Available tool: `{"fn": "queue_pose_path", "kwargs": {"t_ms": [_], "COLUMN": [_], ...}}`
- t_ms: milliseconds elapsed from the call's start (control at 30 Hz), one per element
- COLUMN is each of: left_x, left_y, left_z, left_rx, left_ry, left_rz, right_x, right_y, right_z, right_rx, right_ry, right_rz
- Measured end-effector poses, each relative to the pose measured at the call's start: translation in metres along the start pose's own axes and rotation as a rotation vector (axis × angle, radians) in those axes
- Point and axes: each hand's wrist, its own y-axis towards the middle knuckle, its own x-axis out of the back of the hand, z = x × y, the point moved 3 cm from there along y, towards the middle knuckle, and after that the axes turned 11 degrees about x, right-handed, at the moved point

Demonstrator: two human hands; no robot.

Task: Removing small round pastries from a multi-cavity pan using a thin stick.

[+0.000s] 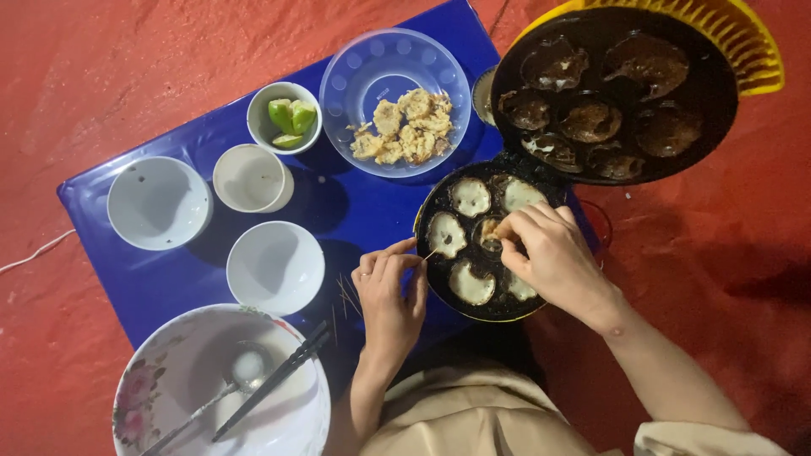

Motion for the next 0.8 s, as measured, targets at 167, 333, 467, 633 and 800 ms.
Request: {"fn": "queue_pose_path", "kwargs": {"t_ms": [167, 333, 467, 633, 800], "left_x": [0.000, -0.001, -0.003, -0.002, 0.002], "left_y": [0.000, -0.002, -0.001, -0.001, 0.001], "left_z": [-0.004, -0.005, -0.013, -0.014, -0.020], "left_rx": [-0.022, -0.035, -0.053, -0.054, -0.050], "left_ry": [0.000, 0.003, -0.010, -0.007, -0.039], "left_rz": [-0.004, -0.003, -0.008, -0.007, 0.021], "right_x": [-0.004, 0.002, 0.003, -0.006, -0.015], "right_y": [-0.013, -0.027, -0.031, -0.033, -0.030], "right_z": [-0.002, -0.020, -0.035, -0.043, -0.052], "right_rx": [0.057, -0.032, -0.309, -0.411, -0.469], "right_ry": [0.070, 0.285, 0.538, 0.753, 1.126], "right_rz": [-0.035, -0.134, -0.188, -0.248, -0.279]}}
